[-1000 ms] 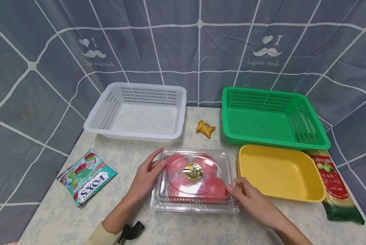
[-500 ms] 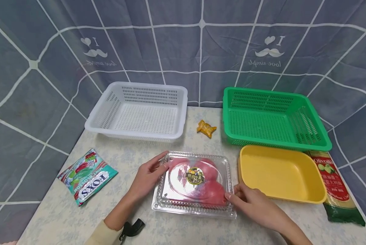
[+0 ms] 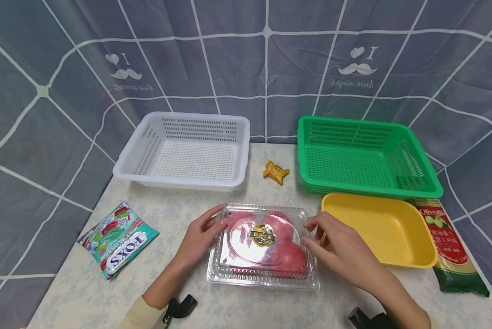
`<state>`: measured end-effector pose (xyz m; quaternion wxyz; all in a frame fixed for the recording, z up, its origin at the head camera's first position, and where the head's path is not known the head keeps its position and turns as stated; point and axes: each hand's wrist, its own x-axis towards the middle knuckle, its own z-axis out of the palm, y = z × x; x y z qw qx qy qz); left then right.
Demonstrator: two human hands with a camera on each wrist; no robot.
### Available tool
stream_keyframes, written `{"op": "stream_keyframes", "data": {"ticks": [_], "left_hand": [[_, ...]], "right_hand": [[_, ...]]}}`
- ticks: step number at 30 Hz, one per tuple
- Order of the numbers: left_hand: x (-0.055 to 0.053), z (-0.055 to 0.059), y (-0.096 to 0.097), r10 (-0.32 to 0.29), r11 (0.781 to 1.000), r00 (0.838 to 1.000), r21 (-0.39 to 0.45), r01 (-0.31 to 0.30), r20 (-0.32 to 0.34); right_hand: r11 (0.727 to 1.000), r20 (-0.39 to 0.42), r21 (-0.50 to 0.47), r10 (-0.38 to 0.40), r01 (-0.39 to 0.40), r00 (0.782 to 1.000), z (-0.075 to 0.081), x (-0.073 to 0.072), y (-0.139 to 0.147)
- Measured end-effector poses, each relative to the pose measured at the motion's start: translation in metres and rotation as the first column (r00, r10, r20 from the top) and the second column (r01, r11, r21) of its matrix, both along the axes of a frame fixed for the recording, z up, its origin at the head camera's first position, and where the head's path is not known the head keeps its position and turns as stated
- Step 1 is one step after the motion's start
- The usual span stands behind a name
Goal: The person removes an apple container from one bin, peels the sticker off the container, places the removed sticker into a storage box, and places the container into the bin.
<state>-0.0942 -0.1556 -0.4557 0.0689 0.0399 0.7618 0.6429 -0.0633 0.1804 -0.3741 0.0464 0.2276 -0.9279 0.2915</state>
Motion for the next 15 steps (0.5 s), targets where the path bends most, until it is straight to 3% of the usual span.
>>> {"op": "stream_keyframes", "data": {"ticks": [6, 15], "left_hand": [[0.000, 0.003, 0.000, -0.019, 1.000, 1.000, 0.006, 0.018, 0.021], [0.008, 0.029, 0.003, -0.029, 1.000, 0.999, -0.010, 0.029, 0.015]], "right_hand": [[0.995, 0.064, -0.055, 0.087, -0.083, 0.994, -0.002, -0.017, -0.026], [0.986, 0.060, 0.043, 0.157, -0.159, 0.986, -0.005, -0.033, -0.059]]}}
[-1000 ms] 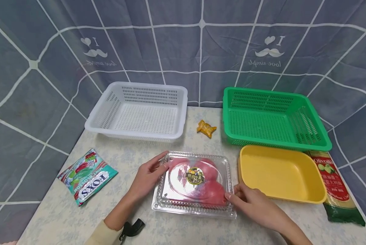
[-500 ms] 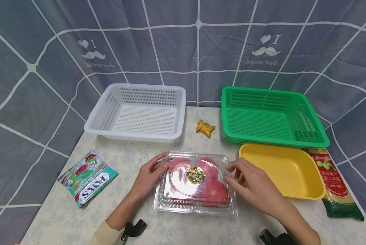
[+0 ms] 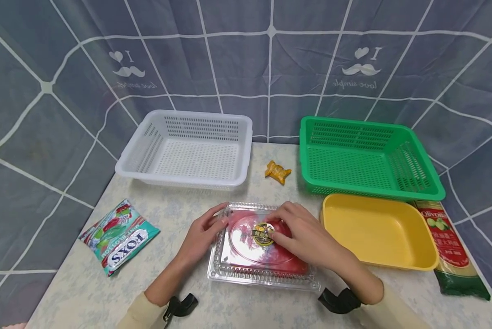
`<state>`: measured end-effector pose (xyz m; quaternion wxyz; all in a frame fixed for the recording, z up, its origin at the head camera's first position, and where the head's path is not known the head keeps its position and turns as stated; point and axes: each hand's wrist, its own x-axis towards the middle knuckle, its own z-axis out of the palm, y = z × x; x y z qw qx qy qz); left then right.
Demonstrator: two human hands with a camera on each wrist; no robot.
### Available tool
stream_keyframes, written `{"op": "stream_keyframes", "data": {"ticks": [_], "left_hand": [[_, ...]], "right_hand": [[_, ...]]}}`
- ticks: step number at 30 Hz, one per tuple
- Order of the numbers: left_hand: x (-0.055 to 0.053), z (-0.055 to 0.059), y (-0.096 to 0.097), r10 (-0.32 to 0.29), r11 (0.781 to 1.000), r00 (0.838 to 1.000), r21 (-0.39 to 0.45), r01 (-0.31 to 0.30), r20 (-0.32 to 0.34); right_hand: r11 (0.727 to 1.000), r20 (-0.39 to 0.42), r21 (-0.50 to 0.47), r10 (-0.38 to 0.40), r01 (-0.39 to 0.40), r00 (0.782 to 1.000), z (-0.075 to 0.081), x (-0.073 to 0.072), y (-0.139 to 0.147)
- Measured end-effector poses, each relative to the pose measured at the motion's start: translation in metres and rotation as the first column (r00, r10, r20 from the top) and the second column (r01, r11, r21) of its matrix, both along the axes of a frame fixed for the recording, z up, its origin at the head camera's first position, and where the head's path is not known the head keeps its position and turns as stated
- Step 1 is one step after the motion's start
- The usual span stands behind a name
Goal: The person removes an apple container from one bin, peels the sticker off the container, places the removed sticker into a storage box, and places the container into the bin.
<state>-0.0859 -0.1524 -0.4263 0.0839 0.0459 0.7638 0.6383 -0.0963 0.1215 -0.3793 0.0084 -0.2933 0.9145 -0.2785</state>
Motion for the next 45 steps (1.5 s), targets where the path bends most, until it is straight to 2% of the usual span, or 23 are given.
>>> {"op": "stream_keyframes", "data": {"ticks": [3, 7, 11, 35, 40, 45], "left_hand": [[-0.001, 0.001, 0.001, -0.002, 1.000, 1.000, -0.008, 0.002, 0.004], [-0.002, 0.000, 0.000, -0.007, 1.000, 1.000, 0.001, 0.007, 0.014], [-0.002, -0.001, 0.000, -0.005, 1.000, 1.000, 0.004, 0.005, 0.018], [-0.001, 0.002, 0.000, -0.017, 1.000, 1.000, 0.018, 0.016, 0.009], [-0.001, 0.002, 0.000, -0.019, 0.999, 1.000, 0.031, 0.019, 0.015], [-0.001, 0.001, 0.001, -0.019, 0.999, 1.000, 0.033, 0.019, 0.017]], "right_hand": [[0.999, -0.008, 0.039, -0.004, 0.004, 1.000, 0.001, -0.003, -0.007], [0.996, 0.022, 0.080, -0.029, 0.027, 0.999, 0.001, -0.005, -0.012], [0.994, 0.034, 0.093, -0.060, 0.057, 0.998, -0.001, -0.004, -0.015], [0.996, 0.064, -0.034, -0.081, 0.084, 0.995, -0.006, -0.003, -0.020], [0.990, 0.085, -0.055, -0.125, 0.129, 0.989, -0.004, -0.004, -0.023], [0.985, 0.086, -0.031, -0.164, 0.168, 0.983, -0.002, -0.005, -0.025]]}}
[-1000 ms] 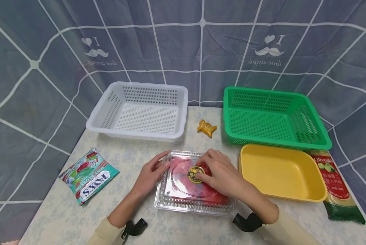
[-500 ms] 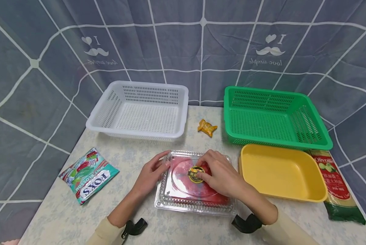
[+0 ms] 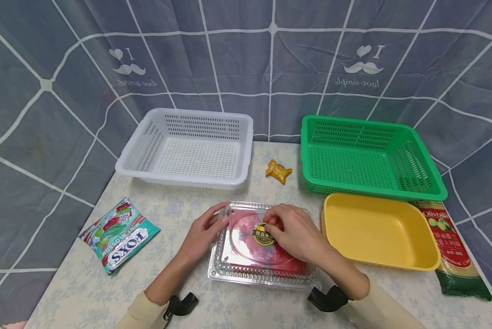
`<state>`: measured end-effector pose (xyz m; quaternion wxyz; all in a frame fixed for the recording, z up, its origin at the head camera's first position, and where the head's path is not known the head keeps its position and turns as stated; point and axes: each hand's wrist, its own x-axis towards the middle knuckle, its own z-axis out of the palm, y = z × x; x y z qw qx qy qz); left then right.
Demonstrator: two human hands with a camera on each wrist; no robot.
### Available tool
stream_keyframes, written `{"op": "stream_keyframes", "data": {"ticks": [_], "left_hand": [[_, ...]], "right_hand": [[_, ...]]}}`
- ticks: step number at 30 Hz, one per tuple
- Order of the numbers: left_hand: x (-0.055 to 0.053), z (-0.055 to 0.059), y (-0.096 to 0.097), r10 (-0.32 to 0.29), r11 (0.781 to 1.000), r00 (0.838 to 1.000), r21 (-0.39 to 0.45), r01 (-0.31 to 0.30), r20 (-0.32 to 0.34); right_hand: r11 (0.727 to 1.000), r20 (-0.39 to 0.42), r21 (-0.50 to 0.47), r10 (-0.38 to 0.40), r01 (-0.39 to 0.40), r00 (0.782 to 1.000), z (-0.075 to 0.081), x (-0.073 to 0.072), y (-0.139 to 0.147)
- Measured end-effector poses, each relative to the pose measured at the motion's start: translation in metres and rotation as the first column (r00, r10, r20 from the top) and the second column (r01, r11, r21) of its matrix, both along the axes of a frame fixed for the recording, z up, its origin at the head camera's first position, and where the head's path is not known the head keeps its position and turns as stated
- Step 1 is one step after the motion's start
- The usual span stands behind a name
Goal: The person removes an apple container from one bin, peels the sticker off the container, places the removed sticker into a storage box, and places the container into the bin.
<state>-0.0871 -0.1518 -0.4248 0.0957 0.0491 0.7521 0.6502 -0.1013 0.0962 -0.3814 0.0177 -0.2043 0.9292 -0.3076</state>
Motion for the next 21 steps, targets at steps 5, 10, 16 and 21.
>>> {"op": "stream_keyframes", "data": {"ticks": [5, 10, 16, 21], "left_hand": [[-0.0004, -0.0010, -0.0004, 0.000, 1.000, 1.000, -0.002, 0.000, -0.006], [-0.0004, -0.0006, -0.0003, 0.003, 1.000, 1.000, -0.025, -0.003, -0.019], [-0.0006, 0.0004, 0.0000, 0.009, 0.999, 1.000, -0.042, -0.010, -0.020], [-0.0004, 0.0002, 0.0000, 0.009, 0.999, 1.000, -0.049, -0.010, -0.013]], "right_hand": [[1.000, 0.003, 0.009, 0.004, -0.004, 1.000, 0.0001, -0.0006, -0.0014], [0.999, -0.031, -0.011, 0.030, -0.030, 0.999, -0.0019, 0.0016, -0.0005], [0.995, -0.172, -0.028, 0.089, -0.095, 0.981, -0.0056, 0.0042, 0.0015], [0.991, -0.222, -0.017, 0.126, -0.133, 0.967, -0.0036, 0.0074, 0.0029]]}}
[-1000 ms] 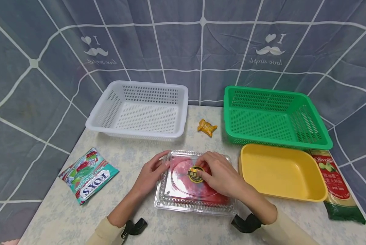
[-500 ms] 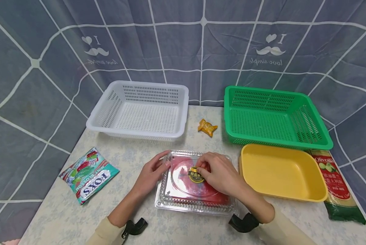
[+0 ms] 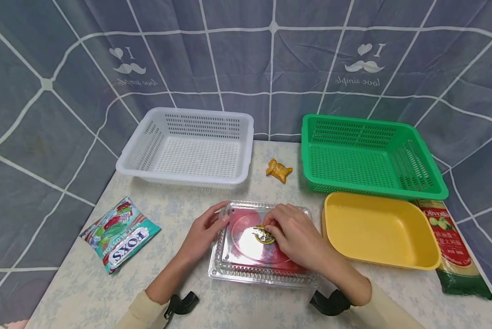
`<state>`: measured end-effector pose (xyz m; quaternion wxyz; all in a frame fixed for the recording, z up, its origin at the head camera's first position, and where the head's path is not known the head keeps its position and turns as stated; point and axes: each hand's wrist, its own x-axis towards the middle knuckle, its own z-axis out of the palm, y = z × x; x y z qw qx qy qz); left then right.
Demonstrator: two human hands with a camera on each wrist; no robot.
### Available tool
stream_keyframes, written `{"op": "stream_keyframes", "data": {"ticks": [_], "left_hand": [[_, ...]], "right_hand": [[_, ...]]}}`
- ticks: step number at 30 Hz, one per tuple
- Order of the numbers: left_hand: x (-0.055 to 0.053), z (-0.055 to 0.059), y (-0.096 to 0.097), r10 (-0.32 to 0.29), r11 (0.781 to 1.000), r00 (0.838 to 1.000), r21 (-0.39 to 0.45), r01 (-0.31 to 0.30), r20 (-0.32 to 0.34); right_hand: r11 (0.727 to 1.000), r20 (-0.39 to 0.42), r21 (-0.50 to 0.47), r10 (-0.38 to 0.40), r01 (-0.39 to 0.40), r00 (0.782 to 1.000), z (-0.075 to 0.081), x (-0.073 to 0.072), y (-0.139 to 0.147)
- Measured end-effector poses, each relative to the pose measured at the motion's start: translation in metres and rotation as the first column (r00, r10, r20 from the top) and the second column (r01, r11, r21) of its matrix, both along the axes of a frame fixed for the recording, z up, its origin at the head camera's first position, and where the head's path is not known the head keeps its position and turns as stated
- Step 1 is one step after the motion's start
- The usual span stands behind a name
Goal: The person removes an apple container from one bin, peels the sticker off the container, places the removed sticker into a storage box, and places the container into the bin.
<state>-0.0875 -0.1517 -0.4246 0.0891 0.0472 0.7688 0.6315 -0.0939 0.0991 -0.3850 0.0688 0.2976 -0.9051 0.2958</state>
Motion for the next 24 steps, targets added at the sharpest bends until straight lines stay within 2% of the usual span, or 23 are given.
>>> {"op": "stream_keyframes", "data": {"ticks": [5, 13, 24], "left_hand": [[0.001, 0.000, 0.000, -0.001, 1.000, 1.000, 0.001, 0.001, 0.011], [0.001, 0.000, 0.000, -0.001, 1.000, 1.000, 0.001, 0.001, 0.008], [0.001, 0.000, 0.000, -0.005, 1.000, 1.000, 0.008, 0.005, 0.009]], "right_hand": [[0.999, -0.025, 0.015, 0.029, -0.029, 0.999, 0.003, 0.003, 0.001], [0.997, -0.034, -0.055, 0.044, -0.046, 0.998, 0.012, 0.009, 0.004], [0.996, -0.076, -0.018, 0.082, -0.083, 0.994, 0.015, 0.015, 0.008]]}}
